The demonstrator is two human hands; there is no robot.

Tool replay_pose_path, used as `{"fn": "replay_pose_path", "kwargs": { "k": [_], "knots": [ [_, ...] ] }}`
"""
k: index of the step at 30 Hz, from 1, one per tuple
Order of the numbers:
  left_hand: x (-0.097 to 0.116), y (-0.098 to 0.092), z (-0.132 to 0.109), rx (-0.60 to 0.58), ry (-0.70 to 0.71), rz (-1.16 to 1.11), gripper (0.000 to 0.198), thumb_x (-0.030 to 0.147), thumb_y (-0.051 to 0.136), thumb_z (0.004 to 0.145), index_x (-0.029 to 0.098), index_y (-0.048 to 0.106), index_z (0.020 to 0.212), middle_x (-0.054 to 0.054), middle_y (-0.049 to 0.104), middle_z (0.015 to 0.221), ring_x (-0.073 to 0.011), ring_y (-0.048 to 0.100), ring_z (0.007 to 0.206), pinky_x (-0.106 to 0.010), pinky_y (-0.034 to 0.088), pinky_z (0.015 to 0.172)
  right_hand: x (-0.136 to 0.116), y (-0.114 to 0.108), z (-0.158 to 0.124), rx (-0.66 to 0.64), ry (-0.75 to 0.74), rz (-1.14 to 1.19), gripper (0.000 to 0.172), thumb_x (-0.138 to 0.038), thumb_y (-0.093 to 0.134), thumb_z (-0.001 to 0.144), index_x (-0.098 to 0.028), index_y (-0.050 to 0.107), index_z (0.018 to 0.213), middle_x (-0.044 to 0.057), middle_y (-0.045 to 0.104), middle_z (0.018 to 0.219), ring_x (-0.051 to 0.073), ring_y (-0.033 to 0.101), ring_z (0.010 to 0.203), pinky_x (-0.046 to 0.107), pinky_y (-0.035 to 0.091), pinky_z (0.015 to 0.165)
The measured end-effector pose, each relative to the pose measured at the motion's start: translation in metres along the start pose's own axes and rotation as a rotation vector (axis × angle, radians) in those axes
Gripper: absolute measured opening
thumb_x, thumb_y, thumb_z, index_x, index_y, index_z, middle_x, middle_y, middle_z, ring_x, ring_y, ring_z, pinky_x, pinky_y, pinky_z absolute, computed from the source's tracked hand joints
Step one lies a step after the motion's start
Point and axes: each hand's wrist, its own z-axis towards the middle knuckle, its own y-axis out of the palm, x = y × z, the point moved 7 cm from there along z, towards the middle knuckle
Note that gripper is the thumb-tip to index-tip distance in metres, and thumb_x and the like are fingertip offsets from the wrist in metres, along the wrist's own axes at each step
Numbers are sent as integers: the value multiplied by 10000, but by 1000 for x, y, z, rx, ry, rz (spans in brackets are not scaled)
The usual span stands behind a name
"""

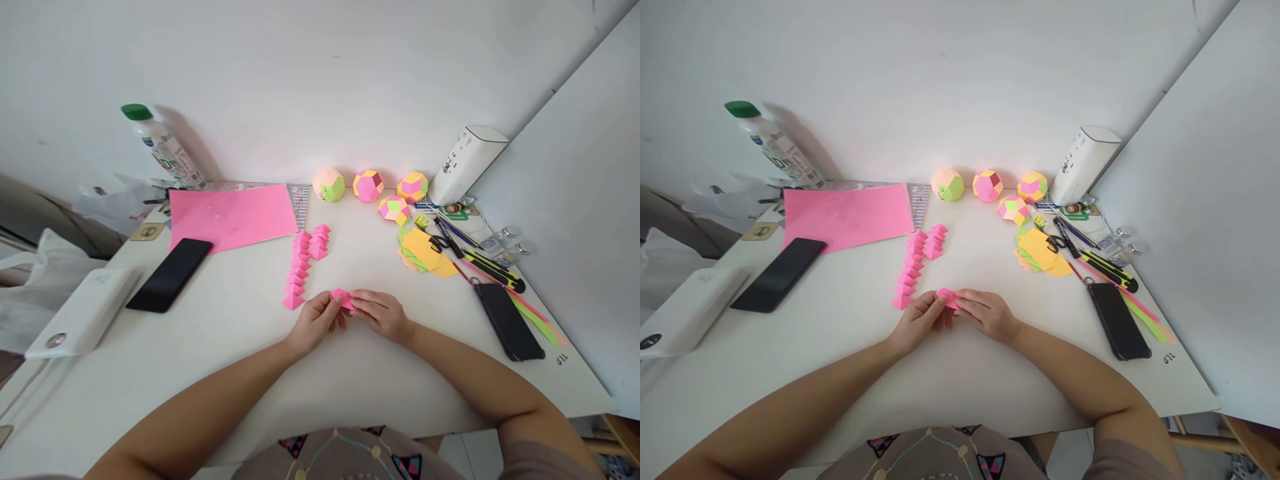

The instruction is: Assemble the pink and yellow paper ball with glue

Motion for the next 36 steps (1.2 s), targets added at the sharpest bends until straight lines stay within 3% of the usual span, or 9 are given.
{"fn": "replay_pose_path", "kwargs": {
  "k": [14,24,32,36],
  "knots": [
    [-4,1,4,-22,26,-70,412,570,456,857,178,482,733,-10,620,628,-101,520,496,-238,401,489,7,-1,-2,15,73,48,306,-189,590,862,-197,603,1167,102,689,1083,184,674,964,311,598,843],
    [-5,-1,3,10,22,-11,400,539,453,873,171,504,727,-2,608,631,-96,520,502,-233,412,494,6,-4,1,47,110,55,265,-134,557,869,-189,622,1120,103,696,1053,176,677,947,309,596,835],
    [-8,-2,2,30,2,3,388,531,485,857,174,531,711,-6,619,634,-109,536,523,-246,434,518,7,-1,0,2,120,77,217,-166,539,871,-191,630,1066,116,669,1101,197,660,987,333,581,860],
    [-8,-1,1,8,15,4,385,532,498,849,165,568,755,-13,629,664,-108,542,535,-248,442,527,8,1,-2,5,125,96,208,-141,517,876,-209,638,1031,108,656,1125,174,675,915,319,594,821]
  ]
}}
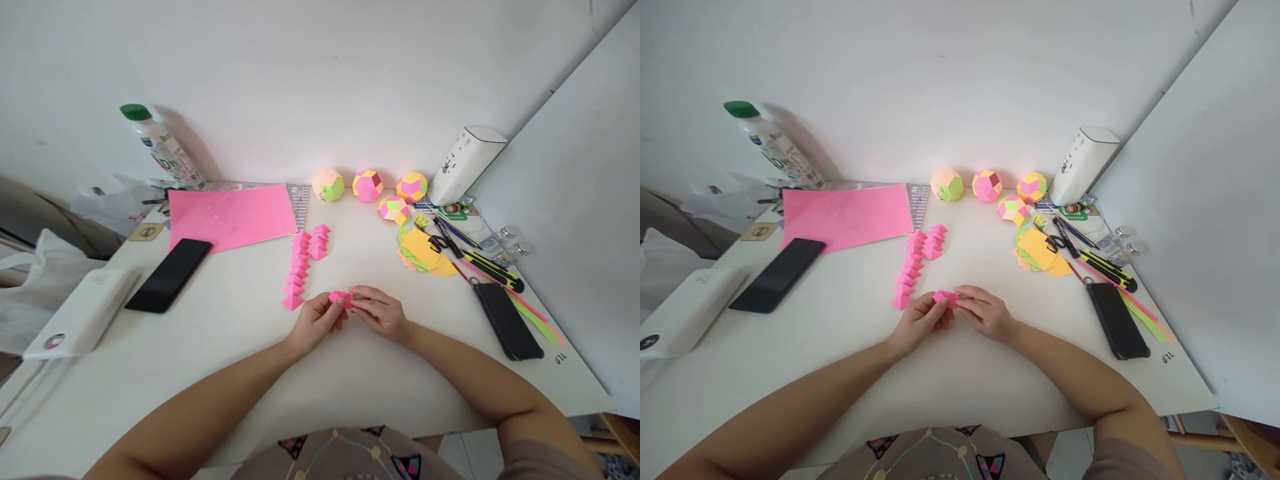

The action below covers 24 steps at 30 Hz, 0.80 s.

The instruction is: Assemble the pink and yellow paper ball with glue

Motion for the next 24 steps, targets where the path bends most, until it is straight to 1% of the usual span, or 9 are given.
{"fn": "replay_pose_path", "kwargs": {
  "k": [4,8,10,12,14,16,18,22,24],
  "knots": [
    [1,0,1,9,19,-69,359,520,511,847,167,579,849,-6,623,685,-100,541,522,-239,437,501,-1,2,0,5,-2,34,211,-104,526,865,-203,639,1013,115,643,1129,149,675,846,293,610,767],
    [0,0,2,4,2,-118,338,501,514,853,169,545,799,20,588,590,-89,515,470,-224,417,470,-3,3,1,-14,-19,77,214,-87,551,848,-190,632,1016,121,637,1109,140,662,840,279,611,757],
    [0,-1,3,-1,-4,-131,335,496,515,855,169,535,785,26,583,564,-86,506,453,-221,409,462,-5,4,2,-37,-44,73,200,-133,580,845,-187,623,1033,128,629,1114,153,654,878,290,606,775],
    [1,-1,3,-15,-14,-141,338,500,516,853,171,527,776,27,584,554,-87,503,444,-223,408,460,-8,7,1,-74,-83,60,226,-173,597,844,-169,606,1070,144,611,1135,174,640,953,299,598,809],
    [1,1,2,-53,-28,-130,348,506,514,851,172,519,754,30,573,527,-90,498,443,-224,403,464,-11,10,0,-119,-129,26,272,-151,581,852,-150,581,1124,156,597,1147,188,620,1020,302,584,843],
    [2,3,1,-94,-38,-97,358,508,511,851,169,522,737,35,551,490,-87,480,441,-218,386,468,-15,11,-1,-145,-175,-19,322,-103,546,861,-158,548,1178,144,596,1133,178,615,1023,293,577,846],
    [2,4,0,-118,-43,-63,365,508,509,851,165,529,728,39,532,465,-81,457,436,-211,362,469,-18,12,-1,-161,-210,-51,358,-95,521,873,-182,515,1219,126,594,1123,168,614,1012,286,574,833],
    [1,4,0,-133,-49,-64,381,519,503,847,165,523,707,40,520,456,-78,440,430,-206,334,458,-22,13,0,-193,-248,-82,358,-138,521,884,-142,488,1240,157,582,1131,204,592,1065,333,560,857],
    [1,5,1,-145,-48,-61,380,519,506,844,165,530,706,41,519,454,-77,435,425,-206,331,455,-22,12,1,-175,-237,-76,337,-115,508,887,-137,497,1223,141,615,1063,190,613,1011,317,567,829]
  ]
}}
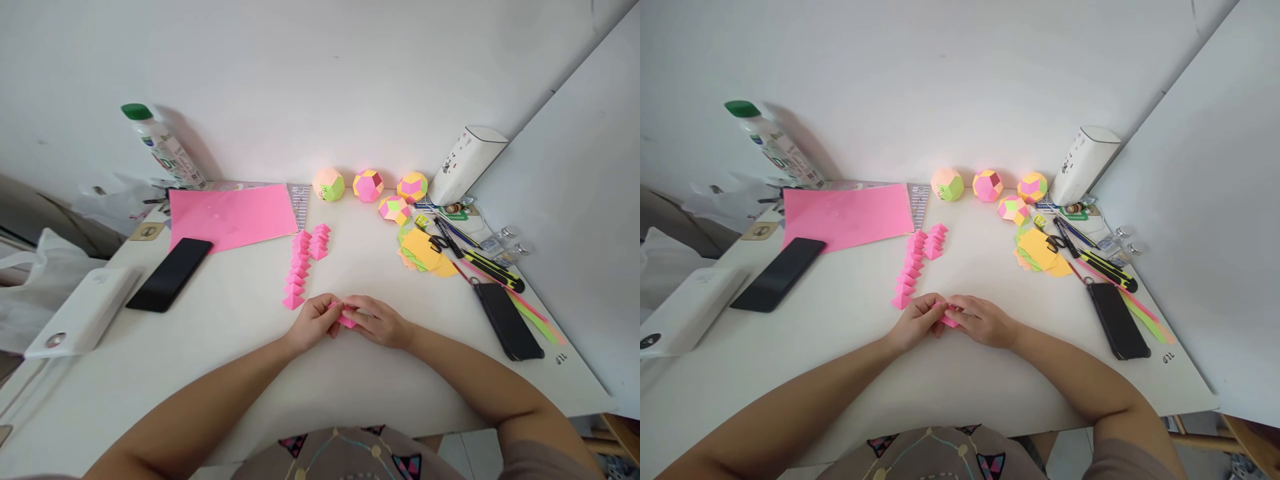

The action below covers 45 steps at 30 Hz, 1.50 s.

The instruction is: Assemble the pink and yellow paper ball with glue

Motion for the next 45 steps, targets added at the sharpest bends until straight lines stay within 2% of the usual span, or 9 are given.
{"fn": "replay_pose_path", "kwargs": {
  "k": [3,6,12,18,25,30,34,38,45],
  "knots": [
    [-1,0,0,6,-11,20,361,507,541,827,165,539,711,31,552,482,-85,471,438,-210,354,460,4,-3,0,42,51,6,281,-102,485,898,-184,533,1163,67,658,905,148,645,840,276,579,741],
    [-3,-2,0,63,-18,18,348,500,569,812,171,526,710,6,617,544,-103,540,477,-214,389,473,6,-6,0,77,70,-24,227,-113,504,893,-193,572,1094,52,662,857,141,640,762,268,572,680],
    [-3,-4,0,133,-7,63,339,490,551,830,167,538,728,-21,661,599,-101,541,487,-220,407,485,-5,-10,3,99,-97,-174,211,-48,563,831,-155,615,1005,58,660,810,157,625,785,266,552,640],
    [-3,-3,0,102,-25,107,337,493,557,820,172,521,723,29,569,475,-95,500,434,-211,379,456,-6,-8,5,65,-85,-195,148,-61,574,827,-137,624,943,52,652,738,148,612,728,254,537,593],
    [2,0,-2,53,-4,124,309,460,504,865,164,594,857,-25,670,653,-101,499,504,-224,386,495,1,-6,2,56,-1,-177,158,-71,519,848,-160,622,929,62,662,774,137,591,673,256,518,564],
    [5,2,-3,58,39,212,316,448,460,888,173,615,894,-30,682,698,-123,533,556,-237,398,510,13,-4,-3,99,144,24,130,-122,527,865,-171,635,920,81,674,803,148,617,696,273,534,595],
    [7,4,-3,15,82,270,321,421,401,916,177,610,913,-32,680,728,-144,583,636,-252,439,576,31,-1,-7,163,440,294,50,-151,616,823,-186,640,798,50,666,731,137,616,651,260,523,571],
    [10,7,-4,-30,130,343,304,363,375,923,172,612,936,-37,682,762,-161,612,716,-275,469,673,42,6,-12,113,715,464,72,-206,671,779,-189,635,720,35,637,718,130,581,627,257,477,534],
    [13,10,-5,-72,175,386,284,301,374,911,177,623,972,-49,674,796,-176,622,768,-296,477,731,52,15,-25,63,988,611,163,-311,709,733,-179,619,767,1,587,742,105,548,614,259,482,564]
  ]
}}
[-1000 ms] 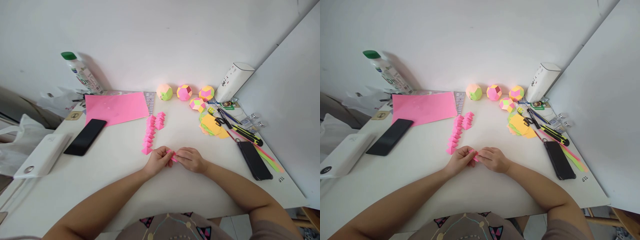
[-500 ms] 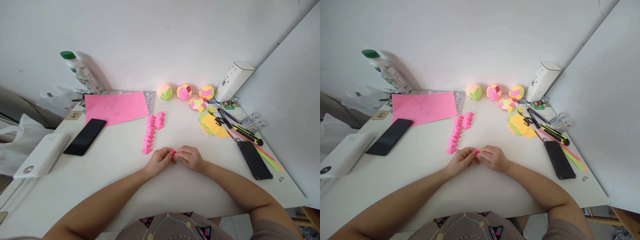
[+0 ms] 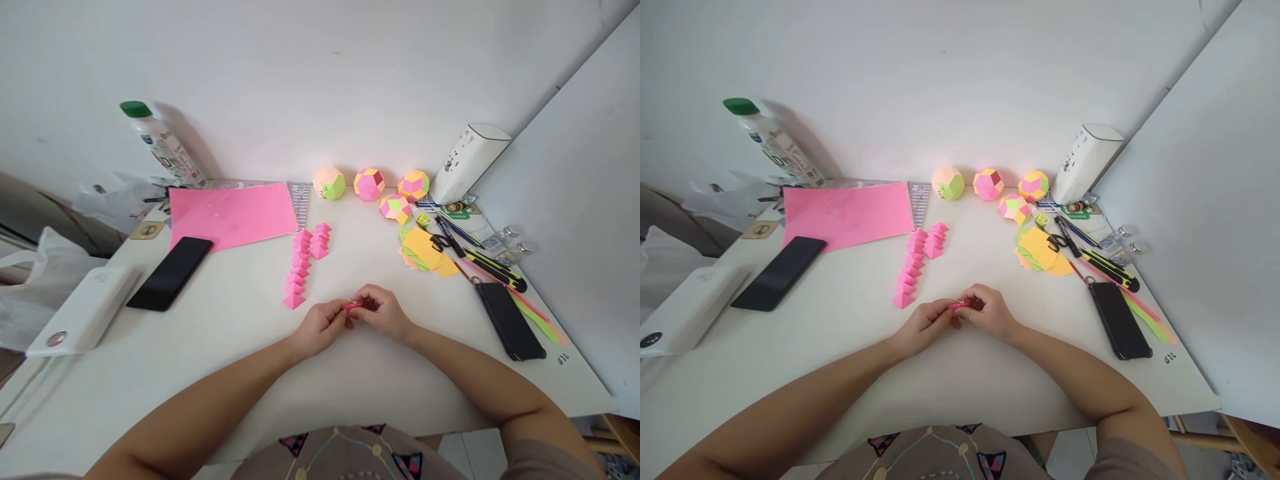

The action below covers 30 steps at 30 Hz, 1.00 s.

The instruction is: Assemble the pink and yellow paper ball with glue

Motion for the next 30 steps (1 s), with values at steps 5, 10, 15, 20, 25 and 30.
{"fn": "replay_pose_path", "kwargs": {
  "k": [5,10,15,20,25,30],
  "knots": [
    [-1,1,0,-20,-2,-14,266,249,388,891,178,625,990,-50,666,804,-178,618,769,-291,474,710,2,1,1,-13,8,87,171,-324,723,725,-174,646,758,14,591,787,119,588,660,275,514,586],
    [-2,2,1,2,-16,-25,221,217,429,850,174,607,972,-45,666,802,-167,623,738,-270,467,650,-6,2,1,-15,-18,108,192,-348,704,751,-170,646,711,15,595,759,115,601,637,268,502,578],
    [-7,4,0,30,-57,-127,195,200,439,831,202,440,1026,-26,675,817,-159,623,741,-293,468,677,-3,3,0,-24,116,131,236,-387,697,749,-177,591,771,-11,603,674,109,572,586,257,473,550],
    [-9,5,0,40,-52,-166,228,176,445,819,224,327,1008,11,637,761,-136,582,665,-291,454,656,-7,5,0,-90,73,48,229,-389,626,811,-169,592,759,1,611,676,112,561,607,265,458,581],
    [-7,3,-1,44,-72,-120,187,253,456,854,197,456,1033,-9,641,761,-128,544,626,-260,413,584,-10,5,-1,-84,6,14,245,-376,575,848,-170,564,716,5,590,691,108,535,621,257,453,584],
    [-10,-2,-1,103,-114,-108,233,388,490,855,176,556,783,6,573,629,-104,450,522,-234,335,482,-14,3,0,-51,-103,-69,217,-343,564,847,-171,573,714,5,567,687,104,498,608,246,435,560]
  ]
}}
